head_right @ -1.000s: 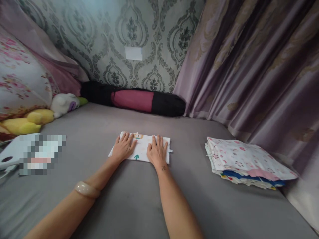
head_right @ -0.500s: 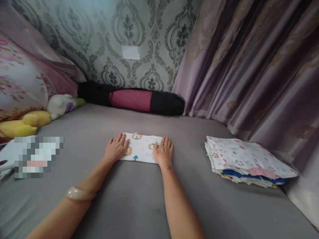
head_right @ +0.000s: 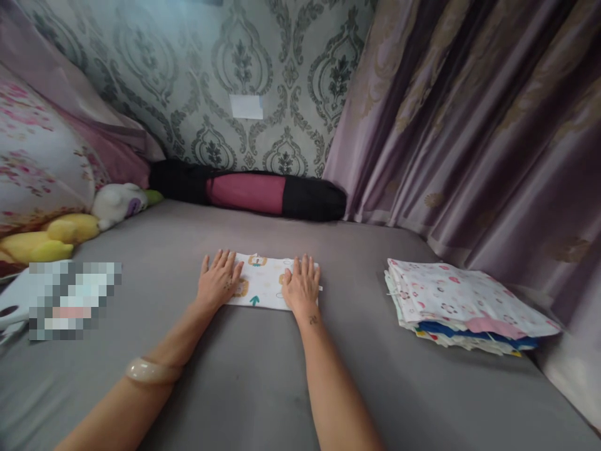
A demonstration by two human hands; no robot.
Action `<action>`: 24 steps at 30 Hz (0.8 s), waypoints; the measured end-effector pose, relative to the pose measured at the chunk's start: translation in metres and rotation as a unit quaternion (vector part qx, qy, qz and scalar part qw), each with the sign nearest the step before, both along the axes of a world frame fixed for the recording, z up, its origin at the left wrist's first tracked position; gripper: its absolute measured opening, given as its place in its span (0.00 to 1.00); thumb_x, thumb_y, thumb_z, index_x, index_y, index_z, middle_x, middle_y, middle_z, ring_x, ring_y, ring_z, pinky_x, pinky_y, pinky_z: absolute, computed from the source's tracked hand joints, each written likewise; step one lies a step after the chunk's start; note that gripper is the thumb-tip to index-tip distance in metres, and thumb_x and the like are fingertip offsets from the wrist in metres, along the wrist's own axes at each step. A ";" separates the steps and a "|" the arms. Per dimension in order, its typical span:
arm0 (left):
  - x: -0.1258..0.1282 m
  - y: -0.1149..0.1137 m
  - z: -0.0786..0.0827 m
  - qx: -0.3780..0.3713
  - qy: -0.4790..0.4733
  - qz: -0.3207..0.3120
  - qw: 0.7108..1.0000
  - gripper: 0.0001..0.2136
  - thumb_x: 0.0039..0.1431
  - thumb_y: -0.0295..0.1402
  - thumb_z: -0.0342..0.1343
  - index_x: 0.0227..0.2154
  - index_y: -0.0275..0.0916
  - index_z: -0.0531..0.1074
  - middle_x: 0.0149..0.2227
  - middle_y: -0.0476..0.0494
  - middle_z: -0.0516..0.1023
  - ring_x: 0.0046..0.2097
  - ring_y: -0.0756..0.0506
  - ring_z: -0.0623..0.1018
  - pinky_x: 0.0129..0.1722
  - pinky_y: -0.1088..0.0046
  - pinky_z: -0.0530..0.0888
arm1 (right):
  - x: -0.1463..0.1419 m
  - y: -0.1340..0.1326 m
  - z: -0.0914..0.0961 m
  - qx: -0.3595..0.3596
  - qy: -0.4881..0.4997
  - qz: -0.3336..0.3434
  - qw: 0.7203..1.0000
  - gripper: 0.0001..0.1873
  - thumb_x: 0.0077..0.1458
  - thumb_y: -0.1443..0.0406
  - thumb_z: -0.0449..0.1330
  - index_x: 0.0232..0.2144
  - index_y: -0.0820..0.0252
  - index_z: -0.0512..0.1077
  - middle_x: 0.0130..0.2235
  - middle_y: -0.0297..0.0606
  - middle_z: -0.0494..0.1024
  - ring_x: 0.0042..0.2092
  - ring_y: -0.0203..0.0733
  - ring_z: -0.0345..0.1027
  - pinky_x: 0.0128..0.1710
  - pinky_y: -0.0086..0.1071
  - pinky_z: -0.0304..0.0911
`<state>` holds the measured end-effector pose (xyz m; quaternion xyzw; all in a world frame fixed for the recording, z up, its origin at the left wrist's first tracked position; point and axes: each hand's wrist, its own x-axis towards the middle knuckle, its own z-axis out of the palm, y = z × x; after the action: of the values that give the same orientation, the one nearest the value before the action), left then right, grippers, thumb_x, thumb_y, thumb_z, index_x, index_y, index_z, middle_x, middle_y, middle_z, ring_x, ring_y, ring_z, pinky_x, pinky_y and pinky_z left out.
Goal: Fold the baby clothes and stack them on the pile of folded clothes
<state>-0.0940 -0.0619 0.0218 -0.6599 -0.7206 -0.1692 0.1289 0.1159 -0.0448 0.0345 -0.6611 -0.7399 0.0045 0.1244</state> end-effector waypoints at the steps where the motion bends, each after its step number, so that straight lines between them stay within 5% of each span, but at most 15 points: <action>1: 0.002 0.000 0.000 -0.005 0.005 -0.012 1.000 0.27 0.67 0.42 0.32 0.58 0.31 0.65 0.61 0.31 0.64 0.64 0.37 0.60 0.64 0.51 0.50 | -0.001 0.000 -0.001 -0.004 0.000 0.005 1.000 0.29 0.66 0.58 0.40 0.64 0.65 0.54 0.67 0.48 0.49 0.67 0.51 0.38 0.64 0.46 0.34; 8: 0.004 0.003 -0.007 -0.078 -0.002 -0.038 0.996 0.28 0.67 0.43 0.35 0.60 0.27 0.61 0.62 0.28 0.61 0.65 0.35 0.58 0.62 0.54 0.57 | -0.001 0.000 -0.008 -0.016 -0.001 0.002 1.000 0.30 0.66 0.57 0.40 0.65 0.67 0.53 0.66 0.50 0.52 0.67 0.52 0.40 0.63 0.45 0.37; 18: 0.021 -0.002 0.000 -0.014 0.009 -0.064 0.998 0.26 0.67 0.43 0.34 0.59 0.33 0.63 0.62 0.32 0.63 0.65 0.37 0.59 0.64 0.53 0.50 | -0.014 -0.008 -0.001 0.026 0.004 0.034 0.999 0.27 0.65 0.60 0.41 0.64 0.60 0.56 0.66 0.45 0.53 0.67 0.50 0.40 0.64 0.48 0.33; 24: 0.031 -0.002 -0.005 -0.056 -0.026 -0.102 0.993 0.26 0.66 0.44 0.37 0.61 0.36 0.60 0.63 0.34 0.60 0.64 0.36 0.59 0.62 0.51 0.54 | -0.020 -0.010 -0.004 0.004 0.003 0.041 0.999 0.28 0.65 0.60 0.41 0.64 0.60 0.55 0.67 0.44 0.52 0.67 0.51 0.41 0.63 0.50 0.35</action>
<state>-0.0626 -0.0634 0.0163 -0.7312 -0.6613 -0.1579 0.0549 0.0962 -0.0551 0.0303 -0.6298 -0.7659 0.0090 0.1290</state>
